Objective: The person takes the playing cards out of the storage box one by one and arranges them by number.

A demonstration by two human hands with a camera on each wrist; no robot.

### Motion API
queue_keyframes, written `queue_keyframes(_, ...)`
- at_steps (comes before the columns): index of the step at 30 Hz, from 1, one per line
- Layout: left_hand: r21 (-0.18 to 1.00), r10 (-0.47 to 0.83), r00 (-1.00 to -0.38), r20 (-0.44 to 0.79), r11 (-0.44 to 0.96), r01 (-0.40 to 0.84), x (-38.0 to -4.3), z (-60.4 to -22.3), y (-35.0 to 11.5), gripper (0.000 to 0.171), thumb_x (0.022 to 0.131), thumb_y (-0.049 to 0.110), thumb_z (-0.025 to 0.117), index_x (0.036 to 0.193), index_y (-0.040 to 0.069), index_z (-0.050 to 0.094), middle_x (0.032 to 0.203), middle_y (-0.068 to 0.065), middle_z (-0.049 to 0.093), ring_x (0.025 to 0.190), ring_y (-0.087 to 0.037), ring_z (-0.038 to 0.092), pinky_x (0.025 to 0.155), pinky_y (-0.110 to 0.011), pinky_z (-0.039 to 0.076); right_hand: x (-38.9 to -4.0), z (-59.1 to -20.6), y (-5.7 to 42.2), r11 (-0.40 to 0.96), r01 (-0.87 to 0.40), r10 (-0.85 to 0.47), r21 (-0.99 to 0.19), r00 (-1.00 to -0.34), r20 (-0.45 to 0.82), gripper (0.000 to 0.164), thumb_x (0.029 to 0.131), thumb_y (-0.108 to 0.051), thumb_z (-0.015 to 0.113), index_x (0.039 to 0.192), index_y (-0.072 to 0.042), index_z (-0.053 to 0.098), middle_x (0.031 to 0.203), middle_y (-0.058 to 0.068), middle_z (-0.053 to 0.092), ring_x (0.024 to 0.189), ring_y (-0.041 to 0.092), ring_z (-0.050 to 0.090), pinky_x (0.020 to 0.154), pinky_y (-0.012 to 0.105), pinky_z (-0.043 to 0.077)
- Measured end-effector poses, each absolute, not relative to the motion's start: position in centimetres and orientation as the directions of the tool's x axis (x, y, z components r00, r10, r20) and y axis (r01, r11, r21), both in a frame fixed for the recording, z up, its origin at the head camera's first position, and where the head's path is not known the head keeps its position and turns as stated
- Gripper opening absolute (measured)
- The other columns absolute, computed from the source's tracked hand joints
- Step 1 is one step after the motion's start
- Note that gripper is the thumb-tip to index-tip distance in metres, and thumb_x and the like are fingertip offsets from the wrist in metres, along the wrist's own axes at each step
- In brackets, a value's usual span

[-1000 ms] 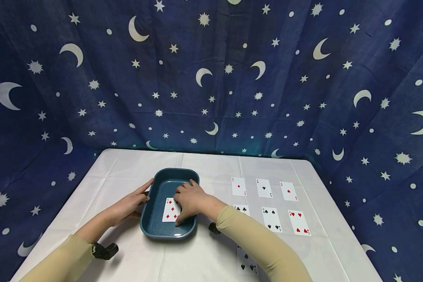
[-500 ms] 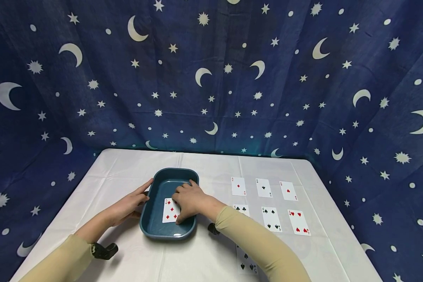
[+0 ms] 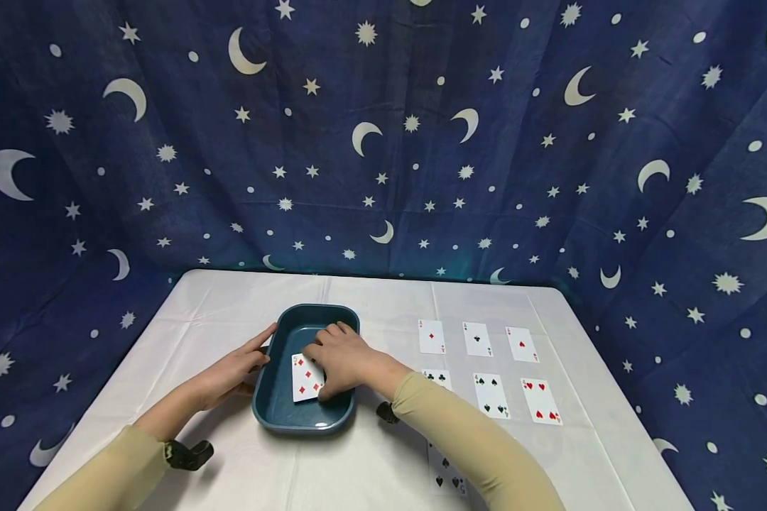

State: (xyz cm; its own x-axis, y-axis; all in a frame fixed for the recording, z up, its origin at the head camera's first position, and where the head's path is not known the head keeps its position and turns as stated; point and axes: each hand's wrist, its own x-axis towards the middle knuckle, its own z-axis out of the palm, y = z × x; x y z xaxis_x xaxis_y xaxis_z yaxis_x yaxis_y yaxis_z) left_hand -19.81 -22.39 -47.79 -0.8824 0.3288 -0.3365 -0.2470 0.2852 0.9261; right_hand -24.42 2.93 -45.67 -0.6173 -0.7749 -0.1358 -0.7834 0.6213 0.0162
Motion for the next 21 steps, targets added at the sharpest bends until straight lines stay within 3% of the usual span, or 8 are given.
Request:
queue_keyframes(9,0.922,0.333,-0.880,-0.338,0.303,-0.240,-19.9,-47.7,-22.3,0.070,0.106,0.017,0.036,0.166,0.032,0.005,0.165,-0.031,0.005,0.145,-0.057,0.023,0.098,-0.066,0.044,-24.9,-44.0,5.7,0.639,-0.769,-0.768,-0.021,-0.636,-0.069,0.091,0.077,-0.057,0.081,0.156,-0.033,0.044,0.131,-0.003,0.049,0.123,0.017,0.039,0.113,0.037,0.028)
queue_keyframes(21,0.923,0.330,-0.880,-0.342,0.295,-0.248,-19.9,-47.7,-22.3,0.072,0.105,0.015,0.038,0.166,0.033,0.005,0.165,-0.029,0.004,0.147,-0.054,0.019,0.096,-0.063,0.047,-25.1,-41.2,9.7,0.689,-0.715,-0.721,-0.120,-0.693,-0.009,0.093,0.072,-0.047,0.084,0.155,-0.033,0.045,0.134,-0.001,0.049,0.128,0.020,0.039,0.111,0.040,0.031)
